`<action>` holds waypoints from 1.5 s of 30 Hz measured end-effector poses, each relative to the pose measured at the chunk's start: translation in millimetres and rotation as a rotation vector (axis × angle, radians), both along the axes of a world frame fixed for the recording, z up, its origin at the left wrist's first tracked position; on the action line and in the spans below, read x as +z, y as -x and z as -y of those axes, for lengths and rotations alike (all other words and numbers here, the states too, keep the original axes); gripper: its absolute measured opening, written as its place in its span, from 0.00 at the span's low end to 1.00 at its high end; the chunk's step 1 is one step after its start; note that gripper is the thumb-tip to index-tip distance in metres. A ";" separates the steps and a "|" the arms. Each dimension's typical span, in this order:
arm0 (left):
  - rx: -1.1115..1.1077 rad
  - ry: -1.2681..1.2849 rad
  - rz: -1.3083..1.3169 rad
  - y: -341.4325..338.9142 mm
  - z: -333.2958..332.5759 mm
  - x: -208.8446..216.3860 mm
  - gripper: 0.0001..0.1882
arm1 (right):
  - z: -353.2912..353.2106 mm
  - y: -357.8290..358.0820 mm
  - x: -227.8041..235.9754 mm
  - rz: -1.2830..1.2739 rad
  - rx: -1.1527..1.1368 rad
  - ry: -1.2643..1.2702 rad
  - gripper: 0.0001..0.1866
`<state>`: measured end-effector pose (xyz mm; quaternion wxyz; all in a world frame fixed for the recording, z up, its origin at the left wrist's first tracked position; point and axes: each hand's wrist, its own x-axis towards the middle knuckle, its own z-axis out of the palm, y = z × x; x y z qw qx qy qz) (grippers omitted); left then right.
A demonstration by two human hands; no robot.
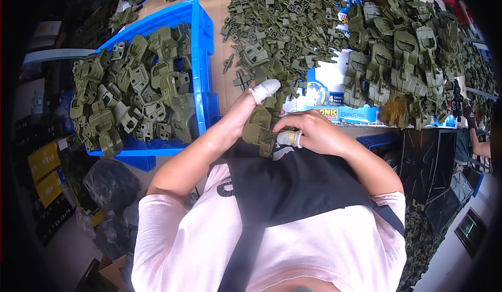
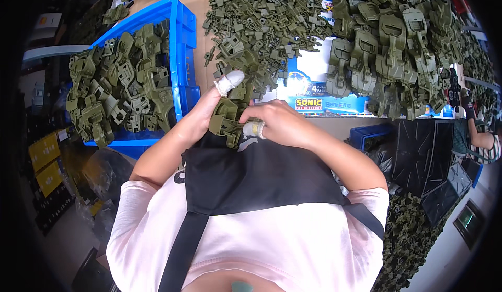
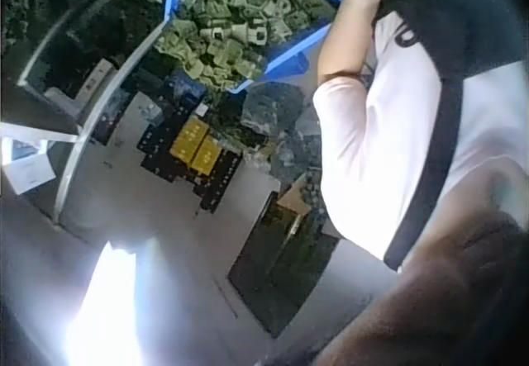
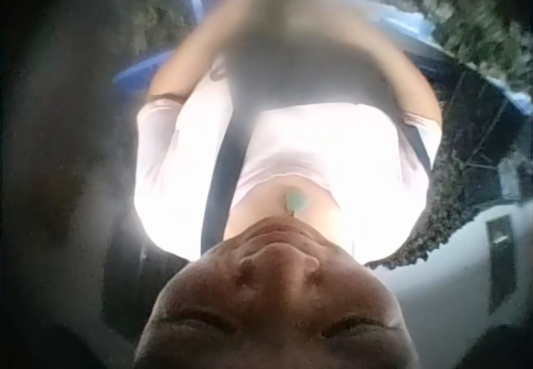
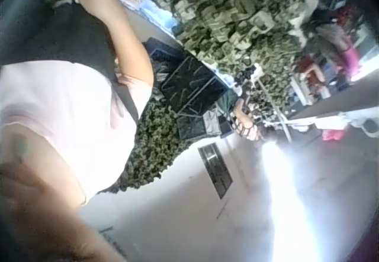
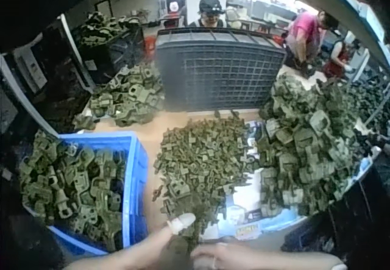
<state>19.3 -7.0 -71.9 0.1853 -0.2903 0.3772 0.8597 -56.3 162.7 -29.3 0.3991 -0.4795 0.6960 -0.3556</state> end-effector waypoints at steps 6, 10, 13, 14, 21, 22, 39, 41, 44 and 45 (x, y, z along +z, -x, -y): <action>0.072 -0.152 0.064 0.0 -3.2 -8.6 0.18 | 0.9 -7.3 1.0 -0.152 0.129 -0.012 0.17; 0.127 -0.096 0.106 -8.5 -5.8 -10.2 0.20 | -0.7 -12.5 -12.9 -0.095 0.107 0.069 0.19; 0.180 -0.077 0.129 -13.1 -3.5 -10.6 0.20 | 3.3 -14.7 -21.5 -0.095 0.120 0.039 0.19; 0.211 -0.092 0.141 -15.8 -0.1 -13.5 0.19 | 4.9 -13.2 -24.1 -0.106 0.131 0.014 0.18; 0.480 0.049 -0.123 -24.7 57.7 -18.0 0.23 | 26.0 8.7 -91.0 -0.644 -0.305 -0.202 0.44; 0.486 0.093 -0.120 -24.3 61.8 -20.6 0.24 | 27.9 7.5 -116.0 -0.579 -0.282 -0.231 0.48; 0.505 0.354 -0.343 3.1 16.7 -13.8 0.33 | 17.3 0.3 -34.8 0.005 -0.233 0.356 0.38; 0.520 0.276 -0.375 2.2 19.2 -13.5 0.33 | 15.7 -0.9 -38.4 0.654 -0.599 0.435 0.37; 0.505 0.306 -0.453 1.8 17.8 -16.9 0.38 | 16.0 -10.7 -41.8 1.102 -0.562 0.271 0.36; 0.504 0.308 -0.442 0.1 16.9 -19.0 0.41 | 16.0 -14.1 -45.2 1.195 -0.536 0.222 0.36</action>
